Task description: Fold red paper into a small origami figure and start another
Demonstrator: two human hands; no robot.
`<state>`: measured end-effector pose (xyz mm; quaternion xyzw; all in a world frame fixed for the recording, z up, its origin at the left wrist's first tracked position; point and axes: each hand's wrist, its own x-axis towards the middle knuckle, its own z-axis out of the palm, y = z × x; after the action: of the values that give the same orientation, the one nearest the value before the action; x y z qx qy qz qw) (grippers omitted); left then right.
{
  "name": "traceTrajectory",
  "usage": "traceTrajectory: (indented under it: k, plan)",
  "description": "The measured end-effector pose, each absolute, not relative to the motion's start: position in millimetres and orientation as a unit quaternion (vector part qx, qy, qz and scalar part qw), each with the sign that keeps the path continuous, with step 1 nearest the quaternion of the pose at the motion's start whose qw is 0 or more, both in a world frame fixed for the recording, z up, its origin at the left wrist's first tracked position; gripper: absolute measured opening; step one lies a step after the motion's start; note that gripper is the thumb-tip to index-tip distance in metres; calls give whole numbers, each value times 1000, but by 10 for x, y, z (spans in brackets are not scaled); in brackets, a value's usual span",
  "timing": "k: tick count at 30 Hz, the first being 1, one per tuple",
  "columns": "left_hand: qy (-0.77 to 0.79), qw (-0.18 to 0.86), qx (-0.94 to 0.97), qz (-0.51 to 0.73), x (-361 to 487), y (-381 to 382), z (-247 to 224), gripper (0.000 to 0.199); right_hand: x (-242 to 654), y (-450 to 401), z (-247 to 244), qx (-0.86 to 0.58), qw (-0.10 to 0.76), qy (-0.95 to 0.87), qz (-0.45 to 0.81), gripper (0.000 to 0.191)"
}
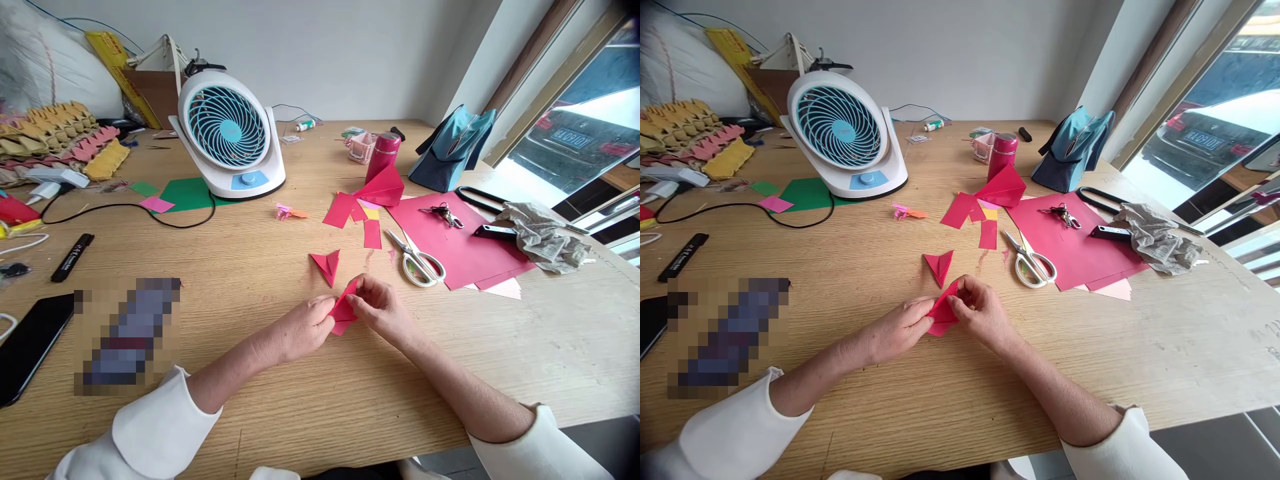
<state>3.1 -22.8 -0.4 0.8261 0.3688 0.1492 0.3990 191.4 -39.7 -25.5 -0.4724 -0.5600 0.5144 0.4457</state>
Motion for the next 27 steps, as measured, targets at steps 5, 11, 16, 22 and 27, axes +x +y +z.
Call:
traceTrajectory:
  k: [5, 11, 16, 22, 27]
  plan:
    - [342, 355, 857, 153, 20, -228, -37, 31, 1912, -400, -240, -476, 450, -545, 523, 24]
    - [351, 364, 848, 160, 25, -213, -42, 34, 1914, -394, -255, -463, 451, -551, 528, 20]
    - [347, 392, 832, 184, 2, -170, 7, 30, 1924, -391, -289, -456, 464, -550, 524, 20]
    - [377, 542, 716, 229, -22, -110, 107, 38, 1924, -422, -247, -466, 468, -588, 467, 15]
    - [384, 617, 630, 275, 50, -173, 79, 46, 1892, -461, -187, -463, 473, -633, 400, 7]
